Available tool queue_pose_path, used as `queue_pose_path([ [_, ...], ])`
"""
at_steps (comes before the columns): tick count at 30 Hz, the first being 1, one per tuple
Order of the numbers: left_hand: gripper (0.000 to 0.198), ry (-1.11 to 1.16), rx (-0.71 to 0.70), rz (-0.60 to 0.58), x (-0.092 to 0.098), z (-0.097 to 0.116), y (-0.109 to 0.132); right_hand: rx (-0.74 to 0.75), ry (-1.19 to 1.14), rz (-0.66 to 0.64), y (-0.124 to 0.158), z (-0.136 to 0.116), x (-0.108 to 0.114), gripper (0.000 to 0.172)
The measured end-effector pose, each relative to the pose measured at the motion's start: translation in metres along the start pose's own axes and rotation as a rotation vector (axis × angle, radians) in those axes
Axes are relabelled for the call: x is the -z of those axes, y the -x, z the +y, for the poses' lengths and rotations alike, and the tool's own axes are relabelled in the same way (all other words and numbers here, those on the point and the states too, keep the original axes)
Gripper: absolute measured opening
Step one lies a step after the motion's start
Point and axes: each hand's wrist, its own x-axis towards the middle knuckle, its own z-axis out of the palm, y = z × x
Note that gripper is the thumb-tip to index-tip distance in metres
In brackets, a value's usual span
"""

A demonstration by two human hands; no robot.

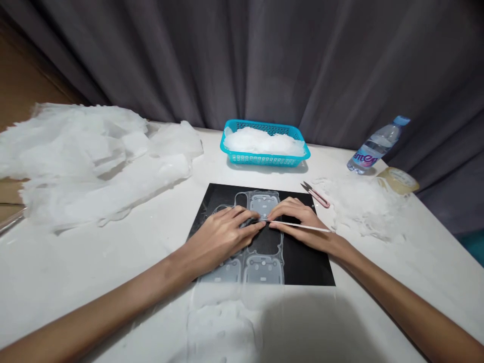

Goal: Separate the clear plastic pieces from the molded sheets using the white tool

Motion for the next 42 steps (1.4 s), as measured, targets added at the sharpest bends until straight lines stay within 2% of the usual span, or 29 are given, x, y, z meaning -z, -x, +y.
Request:
queue_pose_path([
  [8, 0.030, -0.042, -0.010, 0.053, -0.0045, -0.0013, 0.0010, 0.052, 0.085, -0.006, 0.0016, -0.0003, -0.0009, 0.013],
  [18, 0.028, 0.092, 0.016, 0.069, -0.0067, -0.0047, 0.0012, 0.099, 0.187, 0.003, 0.0019, 0.0000, -0.0028, 0.015],
  [26, 0.031, 0.167, 0.039, 0.022, -0.0024, -0.0061, -0.0021, 0.187, 0.290, 0.000, -0.0001, -0.0012, -0.0069, 0.017],
  [33, 0.036, 0.188, 0.030, 0.047, -0.0038, -0.0074, 0.0017, 0.038, 0.084, 0.020, 0.0016, -0.0002, 0.0002, 0.012],
  [42, 0.033, 0.149, 0.026, 0.028, -0.0057, -0.0057, 0.0028, 0.028, 0.073, -0.020, 0.0039, 0.0025, -0.0009, 0.015],
])
